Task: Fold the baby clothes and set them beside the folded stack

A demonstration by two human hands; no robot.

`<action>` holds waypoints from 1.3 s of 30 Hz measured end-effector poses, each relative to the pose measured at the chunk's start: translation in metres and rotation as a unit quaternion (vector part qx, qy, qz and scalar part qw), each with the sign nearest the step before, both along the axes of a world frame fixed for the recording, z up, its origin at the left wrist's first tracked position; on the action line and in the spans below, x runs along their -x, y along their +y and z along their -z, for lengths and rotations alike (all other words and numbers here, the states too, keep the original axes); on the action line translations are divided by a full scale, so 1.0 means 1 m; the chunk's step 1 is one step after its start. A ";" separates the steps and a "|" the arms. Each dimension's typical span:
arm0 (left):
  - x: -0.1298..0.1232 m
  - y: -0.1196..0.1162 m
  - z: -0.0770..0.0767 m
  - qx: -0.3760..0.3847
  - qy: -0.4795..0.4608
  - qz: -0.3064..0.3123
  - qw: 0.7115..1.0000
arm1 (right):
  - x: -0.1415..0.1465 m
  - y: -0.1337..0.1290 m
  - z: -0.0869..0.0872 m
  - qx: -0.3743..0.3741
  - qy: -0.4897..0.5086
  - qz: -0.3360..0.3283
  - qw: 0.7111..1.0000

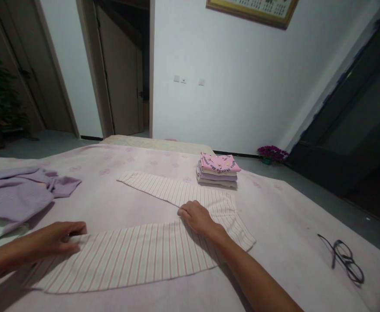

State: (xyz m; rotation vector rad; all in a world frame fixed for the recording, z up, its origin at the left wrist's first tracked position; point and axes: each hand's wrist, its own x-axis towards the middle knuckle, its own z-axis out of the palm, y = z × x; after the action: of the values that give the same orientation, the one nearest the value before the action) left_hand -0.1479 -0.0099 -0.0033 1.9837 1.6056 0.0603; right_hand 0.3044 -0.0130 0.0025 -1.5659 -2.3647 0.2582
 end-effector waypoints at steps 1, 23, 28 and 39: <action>-0.001 -0.001 -0.001 0.005 0.003 0.008 1.000 | 0.000 0.004 -0.004 0.011 -0.013 -0.003 1.000; -0.091 -0.026 0.031 -0.350 0.026 0.114 0.930 | 0.042 -0.052 0.017 -0.054 -0.008 0.023 0.998; -0.151 -0.047 0.057 -0.338 0.023 0.233 0.911 | 0.030 -0.068 0.021 0.025 -0.033 0.042 0.998; -0.100 -0.050 0.054 -0.340 0.097 0.230 0.907 | -0.097 -0.059 0.040 0.056 -0.165 0.263 0.949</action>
State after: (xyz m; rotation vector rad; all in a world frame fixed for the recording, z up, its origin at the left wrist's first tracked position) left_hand -0.0483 -0.0595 -0.0576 2.9520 1.2756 0.2785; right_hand 0.4014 -0.0720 -0.0373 -2.3779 -2.0637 0.0088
